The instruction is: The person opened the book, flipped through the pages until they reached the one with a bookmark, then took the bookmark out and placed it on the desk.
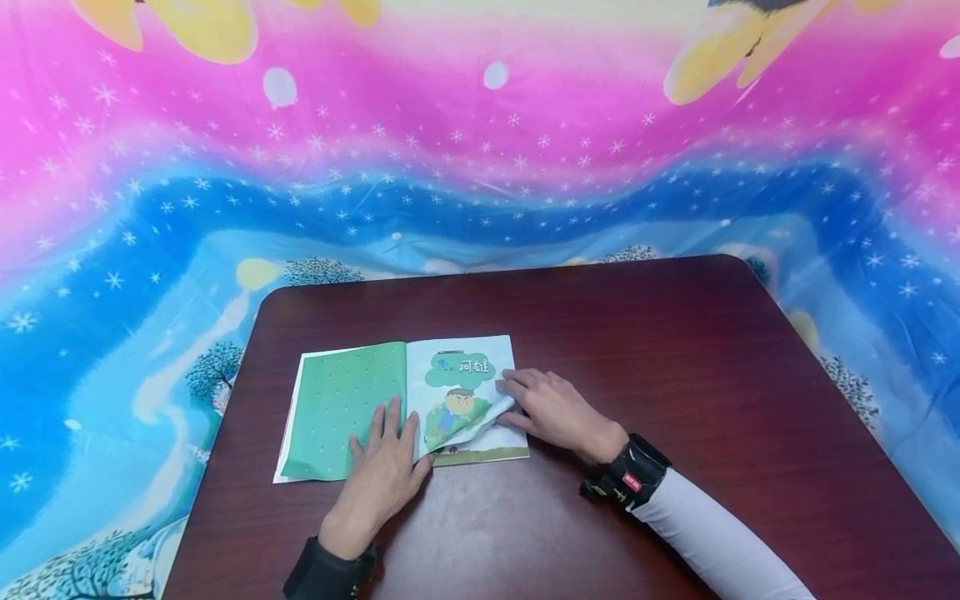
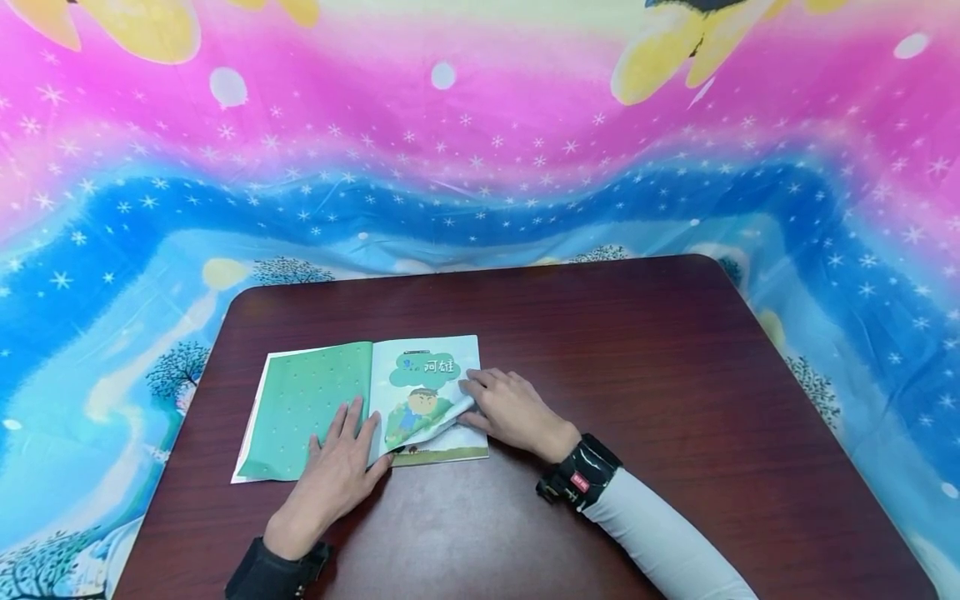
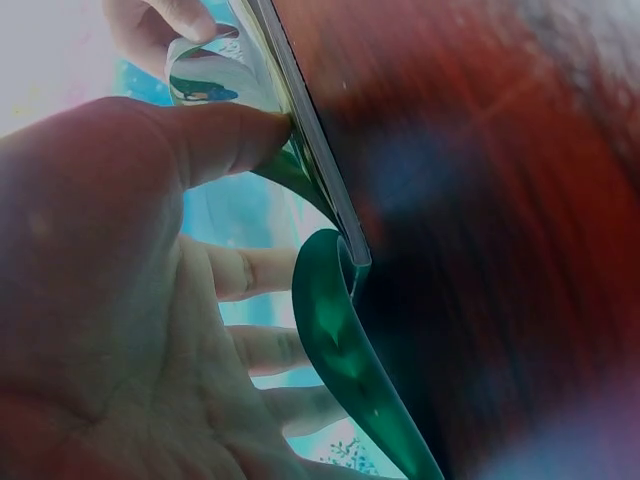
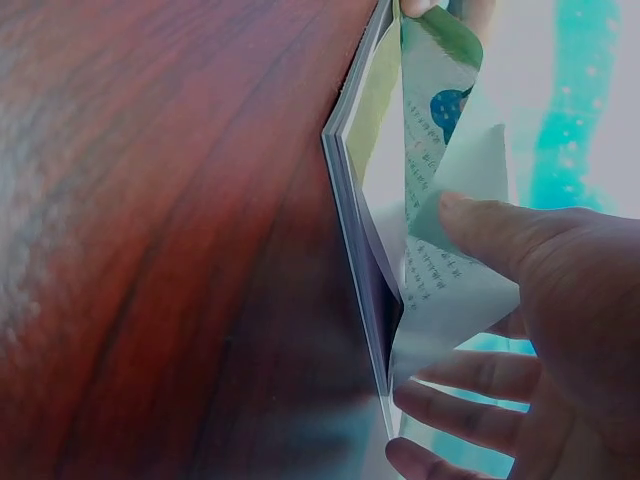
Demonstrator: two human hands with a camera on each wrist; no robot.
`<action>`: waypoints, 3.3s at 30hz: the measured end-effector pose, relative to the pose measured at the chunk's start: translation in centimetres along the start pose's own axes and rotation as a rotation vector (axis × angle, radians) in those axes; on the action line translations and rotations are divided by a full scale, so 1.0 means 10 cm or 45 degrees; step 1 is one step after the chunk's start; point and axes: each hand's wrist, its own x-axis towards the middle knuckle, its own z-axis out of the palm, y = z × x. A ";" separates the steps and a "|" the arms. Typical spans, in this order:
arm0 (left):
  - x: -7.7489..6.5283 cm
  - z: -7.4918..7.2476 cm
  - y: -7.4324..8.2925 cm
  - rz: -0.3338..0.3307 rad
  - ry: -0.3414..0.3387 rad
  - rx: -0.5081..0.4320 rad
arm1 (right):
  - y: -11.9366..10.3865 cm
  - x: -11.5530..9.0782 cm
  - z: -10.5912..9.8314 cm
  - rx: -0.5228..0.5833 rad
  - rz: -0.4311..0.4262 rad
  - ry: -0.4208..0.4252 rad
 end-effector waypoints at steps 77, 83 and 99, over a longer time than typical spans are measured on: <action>0.05 -0.11 -0.17 -0.091 0.733 -0.178 | -0.04 -0.08 0.02 -0.024 0.071 -0.281; 0.06 -0.12 -0.21 -0.096 0.729 -0.132 | -0.05 -0.07 0.01 -0.026 0.066 -0.279; 0.03 -0.06 -0.25 -0.047 0.534 -0.060 | -0.01 -0.08 -0.01 0.004 0.055 -0.292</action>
